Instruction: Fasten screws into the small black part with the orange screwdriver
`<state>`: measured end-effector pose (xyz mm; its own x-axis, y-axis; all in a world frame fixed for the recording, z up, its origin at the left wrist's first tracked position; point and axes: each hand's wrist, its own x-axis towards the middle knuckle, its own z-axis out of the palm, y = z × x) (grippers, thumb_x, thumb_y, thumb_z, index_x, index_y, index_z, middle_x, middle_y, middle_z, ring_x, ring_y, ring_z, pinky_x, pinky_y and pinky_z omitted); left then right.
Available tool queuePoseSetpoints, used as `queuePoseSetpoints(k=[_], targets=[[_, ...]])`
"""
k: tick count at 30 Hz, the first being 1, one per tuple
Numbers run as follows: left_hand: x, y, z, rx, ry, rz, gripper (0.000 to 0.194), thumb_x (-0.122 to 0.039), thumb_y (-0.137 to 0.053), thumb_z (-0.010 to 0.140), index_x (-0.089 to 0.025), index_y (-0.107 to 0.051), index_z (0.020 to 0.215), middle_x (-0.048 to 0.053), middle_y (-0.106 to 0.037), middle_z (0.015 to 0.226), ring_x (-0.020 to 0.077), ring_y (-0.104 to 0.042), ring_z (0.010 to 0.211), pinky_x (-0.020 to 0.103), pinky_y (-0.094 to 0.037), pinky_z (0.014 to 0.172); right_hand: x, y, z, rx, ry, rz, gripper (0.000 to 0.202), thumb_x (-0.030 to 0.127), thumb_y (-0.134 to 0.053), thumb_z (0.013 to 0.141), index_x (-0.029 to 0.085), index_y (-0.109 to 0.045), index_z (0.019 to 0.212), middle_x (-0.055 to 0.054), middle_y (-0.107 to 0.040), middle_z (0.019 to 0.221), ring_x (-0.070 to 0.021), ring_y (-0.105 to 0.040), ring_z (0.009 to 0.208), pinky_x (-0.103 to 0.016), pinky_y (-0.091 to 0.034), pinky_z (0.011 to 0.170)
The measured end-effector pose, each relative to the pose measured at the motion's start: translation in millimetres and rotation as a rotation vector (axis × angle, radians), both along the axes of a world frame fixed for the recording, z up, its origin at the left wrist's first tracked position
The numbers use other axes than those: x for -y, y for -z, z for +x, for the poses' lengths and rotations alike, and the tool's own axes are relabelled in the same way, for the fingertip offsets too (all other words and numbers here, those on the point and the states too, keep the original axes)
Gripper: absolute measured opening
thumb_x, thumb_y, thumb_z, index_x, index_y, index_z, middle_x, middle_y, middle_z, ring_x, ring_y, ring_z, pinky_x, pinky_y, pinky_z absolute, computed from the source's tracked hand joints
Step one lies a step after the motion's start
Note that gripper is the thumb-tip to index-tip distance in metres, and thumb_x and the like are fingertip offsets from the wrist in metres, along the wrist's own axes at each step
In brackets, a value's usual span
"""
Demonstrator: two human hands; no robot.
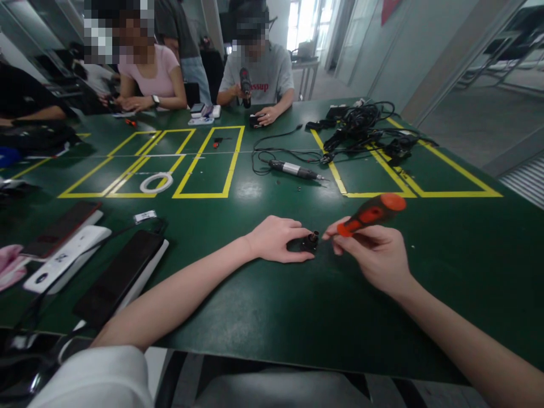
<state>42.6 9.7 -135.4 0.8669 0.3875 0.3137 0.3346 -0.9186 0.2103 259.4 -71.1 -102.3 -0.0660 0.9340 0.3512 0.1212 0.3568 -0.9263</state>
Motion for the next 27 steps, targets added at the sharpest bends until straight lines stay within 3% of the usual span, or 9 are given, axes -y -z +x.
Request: queuePoseSetpoints(k=[4,7,11,14,18,23,27], targets=[[0.3,-0.4,1.0,-0.01,-0.01,0.006,0.045,-0.06,-0.059,0.097,-0.017,-0.073,0.101,0.003,-0.07,0.08,0.0171,-0.068,0.076,0.028,-0.041,0.062,-0.2,0.8,-3.0,-0.103,-0.087,-0.026,0.02,0.042,-0.075,0.092,0.022,-0.08,0.093,-0.005,-0.075,0.077,-0.0157,-0.066,0.056,-0.031,-0.059,0.055],[0.7,-0.8,1.4,-0.008,-0.007,0.002,0.043,-0.059,-0.06,0.096,-0.017,-0.073,0.102,0.003,-0.07,0.081,0.0169,-0.068,0.077,0.028,-0.041,0.062,-1.1,2.2,-4.9,-0.149,-0.102,-0.02,0.021,0.039,-0.081,0.087,0.022,-0.078,0.098,-0.004,-0.076,0.079,-0.0149,-0.066,0.057,-0.029,-0.059,0.055],[0.9,-0.5,1.6,-0.022,-0.012,-0.001,0.044,-0.059,-0.06,0.097,-0.017,-0.073,0.104,0.003,-0.07,0.083,0.0168,-0.069,0.078,0.027,-0.042,0.063,-3.0,1.3,-5.5,-0.117,-0.01,-0.023,0.017,0.031,-0.082,0.085,0.021,-0.072,0.077,-0.003,-0.073,0.072,-0.0124,-0.061,0.051,-0.026,-0.056,0.052],[0.9,0.1,1.6,-0.011,-0.015,0.001,0.044,-0.059,-0.06,0.097,-0.018,-0.073,0.106,0.003,-0.071,0.084,0.0166,-0.069,0.078,0.027,-0.042,0.063,-3.7,-0.6,-4.9,-0.105,0.003,-0.008,0.018,0.029,-0.083,0.083,0.02,-0.072,0.072,-0.004,-0.074,0.077,-0.0115,-0.06,0.052,-0.027,-0.054,0.052],[1.0,-0.8,1.2,-0.023,-0.023,-0.001,0.044,-0.06,-0.06,0.096,-0.018,-0.073,0.104,0.003,-0.071,0.083,0.0166,-0.069,0.078,0.027,-0.041,0.063,-2.9,-2.0,-4.5,-0.107,-0.022,-0.054,0.016,0.034,-0.084,0.083,0.021,-0.077,0.079,-0.004,-0.074,0.075,-0.013,-0.061,0.051,-0.028,-0.055,0.05],[1.3,-2.6,0.5,-0.021,-0.007,-0.003,0.043,-0.058,-0.059,0.097,-0.018,-0.073,0.101,0.003,-0.07,0.082,0.0165,-0.068,0.077,0.028,-0.04,0.062,-1.6,-0.2,-6.2,-0.212,-0.145,-0.068,0.028,0.048,-0.079,0.088,0.023,-0.076,0.1,-0.005,-0.079,0.082,-0.0158,-0.068,0.055,-0.031,-0.06,0.053],[1.2,-1.0,0.3,-0.018,-0.007,-0.005,0.043,-0.059,-0.059,0.097,-0.018,-0.072,0.101,0.003,-0.071,0.083,0.0166,-0.069,0.078,0.027,-0.041,0.063,-2.1,0.4,-5.6,-0.167,-0.093,-0.045,0.03,0.049,-0.082,0.086,0.021,-0.071,0.08,-0.005,-0.077,0.076,-0.0148,-0.065,0.052,-0.03,-0.059,0.055]])
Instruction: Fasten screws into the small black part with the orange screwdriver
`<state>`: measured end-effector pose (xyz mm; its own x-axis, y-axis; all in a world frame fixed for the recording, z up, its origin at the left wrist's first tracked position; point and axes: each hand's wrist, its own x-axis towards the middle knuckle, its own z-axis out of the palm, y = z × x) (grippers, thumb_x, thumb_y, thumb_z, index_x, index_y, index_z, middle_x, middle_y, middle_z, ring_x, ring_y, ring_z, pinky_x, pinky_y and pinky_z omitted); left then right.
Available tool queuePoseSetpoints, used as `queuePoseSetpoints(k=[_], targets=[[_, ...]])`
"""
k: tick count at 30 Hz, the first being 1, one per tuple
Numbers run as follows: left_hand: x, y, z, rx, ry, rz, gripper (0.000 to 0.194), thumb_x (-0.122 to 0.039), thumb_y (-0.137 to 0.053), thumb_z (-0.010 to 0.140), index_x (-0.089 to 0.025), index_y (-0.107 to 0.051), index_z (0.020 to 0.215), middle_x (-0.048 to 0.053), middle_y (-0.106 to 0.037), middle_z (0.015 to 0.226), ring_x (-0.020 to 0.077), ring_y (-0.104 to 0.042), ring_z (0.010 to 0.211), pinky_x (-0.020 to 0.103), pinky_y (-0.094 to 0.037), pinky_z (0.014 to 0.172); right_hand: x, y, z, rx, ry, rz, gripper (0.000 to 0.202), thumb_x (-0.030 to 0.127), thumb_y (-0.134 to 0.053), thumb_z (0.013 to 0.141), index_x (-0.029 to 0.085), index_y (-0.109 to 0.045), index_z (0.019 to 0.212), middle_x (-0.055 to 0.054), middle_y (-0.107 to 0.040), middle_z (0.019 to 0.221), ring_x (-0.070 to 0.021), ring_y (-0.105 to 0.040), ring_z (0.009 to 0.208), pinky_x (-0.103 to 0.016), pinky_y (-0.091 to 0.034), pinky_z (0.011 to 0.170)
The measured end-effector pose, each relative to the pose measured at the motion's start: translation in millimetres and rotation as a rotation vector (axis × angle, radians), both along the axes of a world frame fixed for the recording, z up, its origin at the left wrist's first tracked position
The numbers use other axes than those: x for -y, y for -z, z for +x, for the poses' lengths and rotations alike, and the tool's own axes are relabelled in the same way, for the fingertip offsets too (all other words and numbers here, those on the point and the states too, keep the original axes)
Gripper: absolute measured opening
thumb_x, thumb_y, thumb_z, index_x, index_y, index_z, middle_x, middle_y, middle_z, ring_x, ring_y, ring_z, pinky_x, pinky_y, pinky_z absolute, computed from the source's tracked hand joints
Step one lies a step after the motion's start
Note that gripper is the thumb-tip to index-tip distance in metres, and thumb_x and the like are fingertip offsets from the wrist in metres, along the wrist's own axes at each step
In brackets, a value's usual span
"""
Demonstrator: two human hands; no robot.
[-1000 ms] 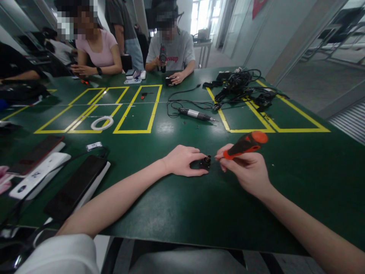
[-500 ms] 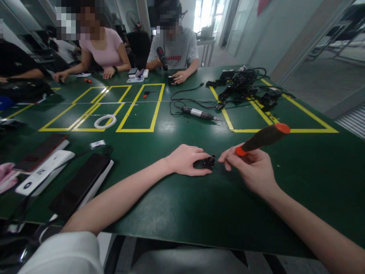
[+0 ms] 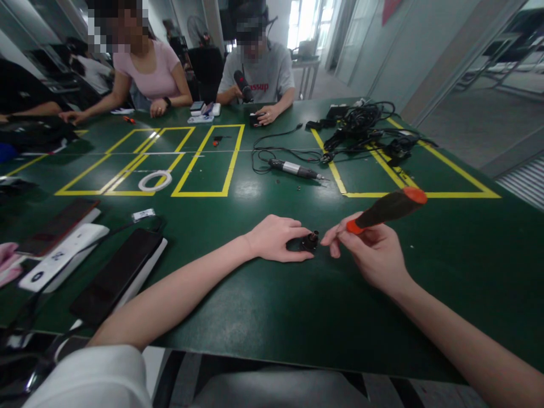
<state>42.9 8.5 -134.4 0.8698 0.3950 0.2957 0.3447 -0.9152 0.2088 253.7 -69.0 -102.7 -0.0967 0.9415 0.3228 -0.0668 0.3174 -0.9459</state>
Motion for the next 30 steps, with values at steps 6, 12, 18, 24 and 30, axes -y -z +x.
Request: queuePoseSetpoints(k=[6,12,18,24,30], targets=[[-1.1,1.6,0.2,0.015,0.001,0.003,0.043,-0.059,-0.06,0.096,-0.018,-0.072,0.101,0.003,-0.071,0.083,0.0166,-0.069,0.078,0.028,-0.041,0.063,-1.8,-1.6,3.1,0.04,0.02,0.0,0.024,0.044,-0.08,0.087,0.021,-0.078,0.083,-0.004,-0.074,0.077,-0.0138,-0.063,0.052,-0.029,-0.056,0.052],[-1.0,1.6,0.6,0.012,0.004,0.008,0.043,-0.059,-0.059,0.097,-0.018,-0.072,0.098,0.003,-0.071,0.082,0.0166,-0.069,0.078,0.028,-0.041,0.062,0.1,1.2,1.4,-0.027,-0.038,-0.017,0.028,0.047,-0.084,0.083,0.022,-0.073,0.089,-0.003,-0.076,0.075,-0.0154,-0.066,0.054,-0.029,-0.058,0.053],[-1.1,2.9,0.5,0.013,-0.001,0.013,0.044,-0.06,-0.059,0.097,-0.018,-0.072,0.101,0.003,-0.07,0.081,0.0173,-0.069,0.077,0.028,-0.041,0.062,-0.9,0.8,1.1,0.064,0.007,-0.001,0.028,0.048,-0.079,0.088,0.022,-0.074,0.081,-0.004,-0.074,0.078,-0.0137,-0.061,0.053,-0.029,-0.056,0.053],[-1.5,3.0,0.4,0.032,0.013,0.01,0.043,-0.059,-0.059,0.097,-0.018,-0.072,0.102,0.003,-0.069,0.081,0.0168,-0.068,0.077,0.027,-0.041,0.063,-1.7,3.1,2.3,-0.019,-0.039,-0.027,0.029,0.049,-0.081,0.086,0.022,-0.074,0.094,-0.004,-0.075,0.078,-0.0155,-0.065,0.055,-0.03,-0.057,0.055],[-0.8,1.1,0.1,0.036,0.02,0.013,0.043,-0.058,-0.059,0.097,-0.017,-0.072,0.099,0.003,-0.07,0.081,0.0163,-0.068,0.075,0.028,-0.039,0.06,-1.9,1.3,1.6,0.043,0.018,-0.014,0.026,0.042,-0.085,0.083,0.021,-0.073,0.074,-0.005,-0.076,0.078,-0.0138,-0.063,0.054,-0.028,-0.057,0.054]])
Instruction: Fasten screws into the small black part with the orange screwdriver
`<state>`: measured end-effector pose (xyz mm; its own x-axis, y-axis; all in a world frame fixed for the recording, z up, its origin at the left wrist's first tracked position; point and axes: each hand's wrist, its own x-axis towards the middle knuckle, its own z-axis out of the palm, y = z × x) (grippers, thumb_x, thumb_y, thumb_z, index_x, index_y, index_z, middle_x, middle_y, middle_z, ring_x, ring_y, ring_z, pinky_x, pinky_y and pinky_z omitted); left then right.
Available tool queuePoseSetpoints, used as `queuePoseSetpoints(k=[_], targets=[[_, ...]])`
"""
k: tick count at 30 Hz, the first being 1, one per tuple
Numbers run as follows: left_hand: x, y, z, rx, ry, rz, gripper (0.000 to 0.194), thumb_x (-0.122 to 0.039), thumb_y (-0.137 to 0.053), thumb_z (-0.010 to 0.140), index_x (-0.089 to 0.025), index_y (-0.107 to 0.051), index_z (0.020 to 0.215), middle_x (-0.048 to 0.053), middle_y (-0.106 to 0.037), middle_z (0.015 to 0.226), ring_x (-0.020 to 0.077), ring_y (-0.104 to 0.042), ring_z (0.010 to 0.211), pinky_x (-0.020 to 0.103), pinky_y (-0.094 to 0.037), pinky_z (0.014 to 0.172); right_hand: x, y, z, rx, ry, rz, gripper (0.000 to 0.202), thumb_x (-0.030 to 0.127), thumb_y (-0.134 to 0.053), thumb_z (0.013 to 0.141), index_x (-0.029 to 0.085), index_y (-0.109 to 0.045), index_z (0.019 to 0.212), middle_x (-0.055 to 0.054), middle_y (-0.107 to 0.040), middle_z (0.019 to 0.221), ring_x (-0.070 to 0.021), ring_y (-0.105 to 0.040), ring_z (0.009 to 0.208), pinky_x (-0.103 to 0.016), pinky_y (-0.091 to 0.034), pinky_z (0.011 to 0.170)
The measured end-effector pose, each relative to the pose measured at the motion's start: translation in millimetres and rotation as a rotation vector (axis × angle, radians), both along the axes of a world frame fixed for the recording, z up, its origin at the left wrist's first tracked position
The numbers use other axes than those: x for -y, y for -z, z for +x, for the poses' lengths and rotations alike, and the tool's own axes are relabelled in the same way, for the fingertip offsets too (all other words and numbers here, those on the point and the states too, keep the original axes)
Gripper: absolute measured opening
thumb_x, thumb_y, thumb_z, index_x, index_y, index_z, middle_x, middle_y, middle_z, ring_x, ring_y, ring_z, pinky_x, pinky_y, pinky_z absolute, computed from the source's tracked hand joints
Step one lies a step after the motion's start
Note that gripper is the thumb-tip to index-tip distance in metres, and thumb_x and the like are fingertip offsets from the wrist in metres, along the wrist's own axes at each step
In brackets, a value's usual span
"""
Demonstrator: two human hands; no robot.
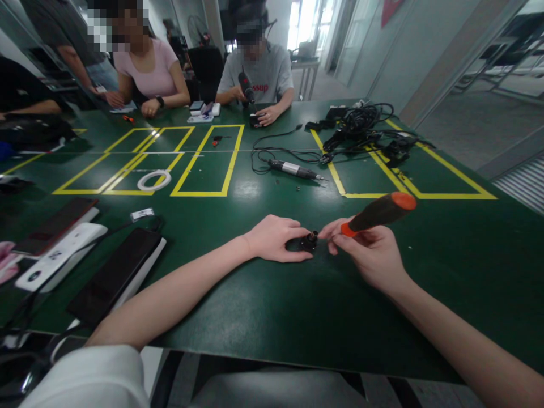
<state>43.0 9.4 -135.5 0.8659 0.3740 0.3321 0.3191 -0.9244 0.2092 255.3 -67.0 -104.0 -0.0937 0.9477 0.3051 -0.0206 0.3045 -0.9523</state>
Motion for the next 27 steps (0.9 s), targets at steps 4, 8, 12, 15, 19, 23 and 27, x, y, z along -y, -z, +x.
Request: queuePoseSetpoints(k=[4,8,12,15,19,23,27], targets=[[0.0,0.5,-0.1,0.001,-0.006,0.001,0.043,-0.059,-0.059,0.097,-0.018,-0.072,0.1,0.003,-0.07,0.081,0.0165,-0.068,0.076,0.028,-0.04,0.061,-0.7,-0.7,0.6,-0.011,-0.02,0.007,0.019,0.04,-0.08,0.088,0.022,-0.078,0.083,-0.004,-0.076,0.079,-0.013,-0.062,0.054,-0.028,-0.056,0.054],[-0.8,1.3,0.2,0.007,0.003,0.008,0.044,-0.058,-0.059,0.097,-0.017,-0.072,0.101,0.003,-0.07,0.081,0.0167,-0.068,0.076,0.028,-0.041,0.062,0.4,1.0,0.0,-0.069,-0.057,-0.001,0.023,0.044,-0.08,0.088,0.022,-0.077,0.094,-0.004,-0.077,0.078,-0.0148,-0.066,0.056,-0.028,-0.059,0.056],[-1.2,1.4,0.5,-0.014,-0.01,0.016,0.043,-0.059,-0.059,0.097,-0.018,-0.072,0.098,0.002,-0.071,0.082,0.0161,-0.068,0.076,0.028,-0.04,0.061,0.6,1.5,-0.4,-0.049,-0.029,-0.005,0.024,0.042,-0.086,0.083,0.021,-0.075,0.081,-0.004,-0.076,0.075,-0.0131,-0.065,0.055,-0.025,-0.058,0.056],[-0.7,1.2,0.2,-0.002,-0.008,0.022,0.043,-0.059,-0.059,0.097,-0.018,-0.072,0.097,0.002,-0.071,0.082,0.0161,-0.069,0.076,0.028,-0.04,0.06,-0.4,1.4,0.6,-0.018,-0.014,0.016,0.024,0.041,-0.086,0.083,0.021,-0.076,0.076,-0.004,-0.076,0.079,-0.0115,-0.063,0.054,-0.024,-0.056,0.055],[-0.1,0.6,0.2,-0.006,-0.014,0.017,0.044,-0.059,-0.058,0.097,-0.018,-0.072,0.098,0.003,-0.071,0.081,0.0162,-0.069,0.076,0.028,-0.04,0.061,-1.1,2.9,1.8,-0.017,-0.042,0.011,0.025,0.046,-0.079,0.089,0.022,-0.078,0.086,-0.003,-0.073,0.074,-0.0129,-0.062,0.054,-0.027,-0.056,0.054],[-0.2,0.3,0.5,-0.01,-0.013,0.012,0.043,-0.059,-0.059,0.097,-0.018,-0.072,0.097,0.003,-0.07,0.08,0.0163,-0.069,0.076,0.028,-0.04,0.061,0.3,3.9,0.9,-0.064,-0.056,-0.004,0.025,0.046,-0.08,0.088,0.023,-0.074,0.095,-0.004,-0.077,0.082,-0.0147,-0.066,0.058,-0.028,-0.059,0.058],[-0.8,1.2,0.4,-0.009,-0.016,0.008,0.044,-0.059,-0.059,0.097,-0.018,-0.072,0.098,0.003,-0.071,0.082,0.0161,-0.069,0.077,0.028,-0.04,0.061,0.8,2.0,0.4,-0.002,-0.012,-0.009,0.023,0.038,-0.085,0.083,0.021,-0.071,0.078,-0.004,-0.076,0.076,-0.0145,-0.065,0.058,-0.027,-0.058,0.057]])
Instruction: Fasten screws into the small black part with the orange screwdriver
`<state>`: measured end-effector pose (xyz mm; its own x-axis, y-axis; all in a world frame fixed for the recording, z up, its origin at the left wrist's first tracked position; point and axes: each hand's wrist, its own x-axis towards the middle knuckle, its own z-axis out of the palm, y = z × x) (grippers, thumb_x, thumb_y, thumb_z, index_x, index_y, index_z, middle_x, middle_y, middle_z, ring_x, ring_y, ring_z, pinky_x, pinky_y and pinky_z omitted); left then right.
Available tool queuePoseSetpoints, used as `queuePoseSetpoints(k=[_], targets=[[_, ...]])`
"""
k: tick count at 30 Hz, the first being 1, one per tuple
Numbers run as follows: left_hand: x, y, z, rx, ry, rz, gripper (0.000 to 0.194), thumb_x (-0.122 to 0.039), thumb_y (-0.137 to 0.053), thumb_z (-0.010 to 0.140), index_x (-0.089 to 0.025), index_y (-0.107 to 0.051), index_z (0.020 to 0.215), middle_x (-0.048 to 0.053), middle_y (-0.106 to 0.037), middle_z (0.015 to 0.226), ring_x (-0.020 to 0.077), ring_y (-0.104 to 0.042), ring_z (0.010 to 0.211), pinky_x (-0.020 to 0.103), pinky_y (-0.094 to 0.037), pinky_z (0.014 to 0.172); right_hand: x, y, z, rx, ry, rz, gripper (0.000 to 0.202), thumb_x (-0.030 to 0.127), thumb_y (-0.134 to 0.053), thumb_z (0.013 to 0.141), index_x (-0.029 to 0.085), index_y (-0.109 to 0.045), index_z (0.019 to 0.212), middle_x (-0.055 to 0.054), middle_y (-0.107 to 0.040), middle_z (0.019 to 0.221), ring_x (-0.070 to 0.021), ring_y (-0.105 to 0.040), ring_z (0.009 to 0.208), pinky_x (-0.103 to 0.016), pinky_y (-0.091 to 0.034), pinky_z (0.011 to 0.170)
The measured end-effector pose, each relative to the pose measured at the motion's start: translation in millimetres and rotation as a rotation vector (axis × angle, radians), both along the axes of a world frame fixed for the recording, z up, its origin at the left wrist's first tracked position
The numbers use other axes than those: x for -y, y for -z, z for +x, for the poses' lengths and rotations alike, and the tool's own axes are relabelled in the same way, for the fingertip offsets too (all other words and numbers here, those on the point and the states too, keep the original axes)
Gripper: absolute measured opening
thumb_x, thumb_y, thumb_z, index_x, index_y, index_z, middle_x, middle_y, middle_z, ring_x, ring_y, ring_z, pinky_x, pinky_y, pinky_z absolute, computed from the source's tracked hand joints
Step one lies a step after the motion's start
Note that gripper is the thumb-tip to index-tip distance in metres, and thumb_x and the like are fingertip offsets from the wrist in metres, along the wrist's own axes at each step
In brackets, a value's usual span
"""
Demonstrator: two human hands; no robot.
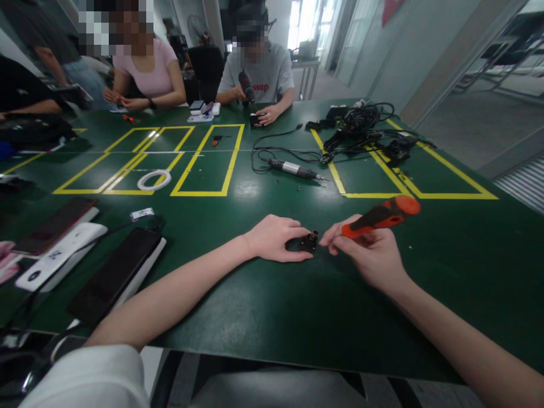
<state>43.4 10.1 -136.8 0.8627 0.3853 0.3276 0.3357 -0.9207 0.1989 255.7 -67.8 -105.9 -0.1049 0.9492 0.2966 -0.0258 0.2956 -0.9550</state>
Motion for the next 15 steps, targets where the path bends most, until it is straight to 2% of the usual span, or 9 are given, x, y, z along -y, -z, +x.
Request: queuePoseSetpoints(k=[3,7,10,15], targets=[[-0.1,0.6,-0.1,0.02,0.01,0.004,0.043,-0.059,-0.06,0.096,-0.017,-0.072,0.099,0.003,-0.071,0.082,0.016,-0.069,0.076,0.028,-0.039,0.06,-1.0,-1.2,0.8,0.012,0.004,0.022,0.02,0.035,-0.085,0.082,0.021,-0.074,0.076,-0.004,-0.075,0.079,-0.013,-0.062,0.056,-0.026,-0.056,0.054],[0.2,0.4,-0.2,0.017,0.006,0.002,0.043,-0.059,-0.06,0.096,-0.018,-0.072,0.098,0.002,-0.071,0.082,0.0159,-0.068,0.076,0.028,-0.039,0.06,-1.6,0.3,1.7,-0.018,-0.018,0.018,0.015,0.037,-0.079,0.09,0.022,-0.079,0.088,-0.003,-0.074,0.076,-0.0127,-0.062,0.055,-0.027,-0.056,0.055],[0.3,0.0,-0.3,0.014,0.005,0.002,0.043,-0.058,-0.06,0.097,-0.018,-0.072,0.098,0.002,-0.071,0.082,0.016,-0.069,0.076,0.028,-0.039,0.06,-0.7,1.4,1.0,-0.07,-0.031,0.013,0.017,0.036,-0.082,0.087,0.023,-0.078,0.096,-0.003,-0.076,0.08,-0.014,-0.065,0.058,-0.027,-0.058,0.057],[0.2,-0.6,-0.2,0.004,0.005,-0.001,0.043,-0.059,-0.06,0.096,-0.018,-0.072,0.099,0.003,-0.072,0.083,0.0163,-0.069,0.077,0.028,-0.039,0.061,-0.6,-0.4,-0.5,-0.004,0.02,0.023,0.02,0.031,-0.087,0.08,0.021,-0.072,0.07,-0.002,-0.072,0.071,-0.0138,-0.063,0.056,-0.026,-0.057,0.055]])
